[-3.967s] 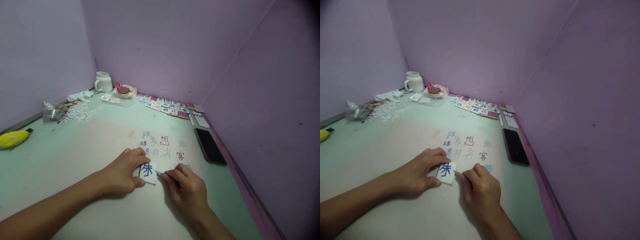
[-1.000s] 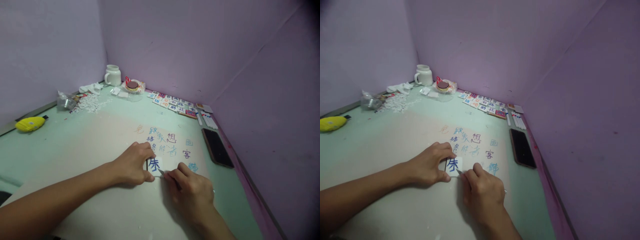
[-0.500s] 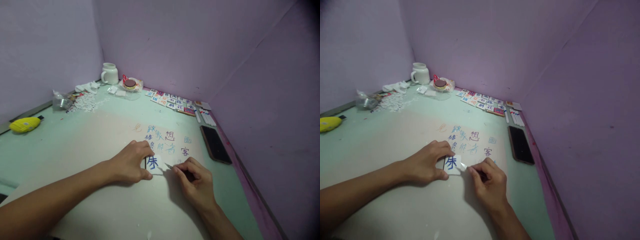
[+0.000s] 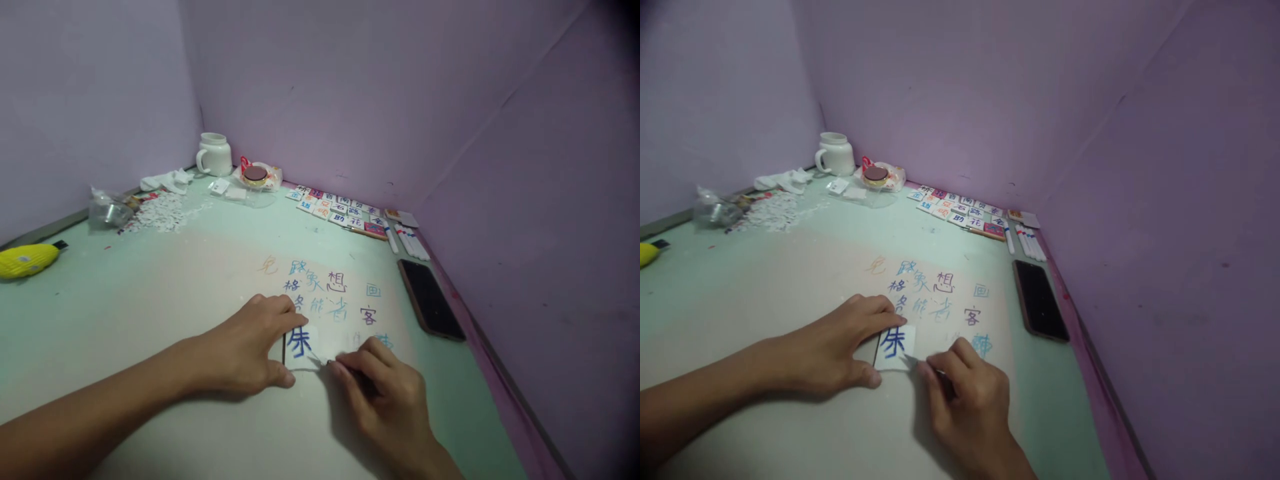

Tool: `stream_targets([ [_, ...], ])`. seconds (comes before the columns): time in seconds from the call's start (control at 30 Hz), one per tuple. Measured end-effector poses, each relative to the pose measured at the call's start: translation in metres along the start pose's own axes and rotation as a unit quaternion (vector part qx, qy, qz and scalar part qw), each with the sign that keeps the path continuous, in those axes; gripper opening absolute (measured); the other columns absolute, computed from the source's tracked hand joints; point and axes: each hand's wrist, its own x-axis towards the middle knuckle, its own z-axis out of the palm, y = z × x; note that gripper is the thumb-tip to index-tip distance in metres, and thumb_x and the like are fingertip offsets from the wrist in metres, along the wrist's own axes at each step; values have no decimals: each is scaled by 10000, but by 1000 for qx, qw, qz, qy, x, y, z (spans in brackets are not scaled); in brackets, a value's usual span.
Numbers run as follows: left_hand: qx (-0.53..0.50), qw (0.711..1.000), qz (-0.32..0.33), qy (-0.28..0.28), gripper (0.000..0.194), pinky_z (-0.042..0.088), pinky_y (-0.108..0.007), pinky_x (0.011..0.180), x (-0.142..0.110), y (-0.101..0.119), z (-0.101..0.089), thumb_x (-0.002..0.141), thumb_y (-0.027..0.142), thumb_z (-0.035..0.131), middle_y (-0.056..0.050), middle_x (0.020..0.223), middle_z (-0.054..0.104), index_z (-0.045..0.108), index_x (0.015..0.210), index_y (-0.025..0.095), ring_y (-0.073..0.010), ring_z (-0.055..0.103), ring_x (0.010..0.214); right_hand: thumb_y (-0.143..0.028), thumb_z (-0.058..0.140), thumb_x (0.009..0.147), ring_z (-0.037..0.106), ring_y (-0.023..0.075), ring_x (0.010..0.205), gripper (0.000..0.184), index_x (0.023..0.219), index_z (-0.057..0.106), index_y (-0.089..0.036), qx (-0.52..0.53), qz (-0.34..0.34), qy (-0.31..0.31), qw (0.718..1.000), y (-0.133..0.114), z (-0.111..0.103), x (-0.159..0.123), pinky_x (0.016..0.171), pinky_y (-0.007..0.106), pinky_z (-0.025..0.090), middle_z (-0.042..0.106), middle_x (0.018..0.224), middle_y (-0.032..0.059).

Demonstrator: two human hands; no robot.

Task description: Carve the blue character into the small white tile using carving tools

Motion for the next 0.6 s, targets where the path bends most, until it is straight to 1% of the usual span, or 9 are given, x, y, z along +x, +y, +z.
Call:
stream_targets([
  [0.07, 2, 1000, -3, 7, 587, 422, -430, 870, 1, 0, 2, 672, 317, 778, -52, 1086, 533, 574, 1220, 266, -274, 477, 970, -213, 587, 855, 485, 78, 414, 145, 769, 697, -171, -30, -25, -11, 999, -4, 2, -2, 388, 202, 343, 540, 598, -8],
  [0.17, 6, 1000, -2, 14, 580, 421, -428, 862, 2, -1, 3, 671, 305, 774, -52, 1069, 537, 582, 1216, 261, -269, 478, 951, -213, 551, 869, 487, 82, 400, 191, 753, 699, -182, -80, -41, -5, 996, -9, 6, -3, 393, 212, 331, 550, 596, -4],
  [0.27, 10, 1000, 1, 17, 552, 417, -424, 854, 3, 0, 3, 672, 315, 764, -53, 1043, 542, 602, 1196, 252, -264, 482, 928, -235, 519, 887, 491, 92, 394, 247, 710, 688, -196, -126, -43, 7, 991, -13, 10, -2, 395, 231, 302, 557, 589, -2],
  [0.4, 11, 1000, -7, 15, 526, 413, -414, 837, 4, 4, 1, 663, 302, 761, -52, 1020, 539, 621, 1167, 240, -264, 483, 913, -262, 488, 905, 454, 99, 380, 303, 661, 659, -207, -173, -27, 13, 985, -18, 11, 1, 402, 258, 263, 552, 586, -3],
  [0.47, 12, 1000, -10, 12, 493, 408, -408, 832, 5, 6, 0, 661, 292, 760, -48, 1004, 538, 636, 1134, 237, -263, 483, 911, -261, 484, 904, 438, 101, 385, 310, 651, 654, -209, -181, -35, 5, 983, -19, 10, 3, 410, 267, 246, 548, 585, -4],
  [0.6, 17, 1000, -8, 11, 438, 405, -395, 817, 5, 8, -2, 665, 300, 756, -42, 968, 539, 660, 1087, 234, -248, 485, 878, -258, 492, 891, 423, 97, 408, 309, 620, 628, -202, -173, -64, -36, 982, -15, 5, 7, 436, 275, 220, 519, 576, -11],
])
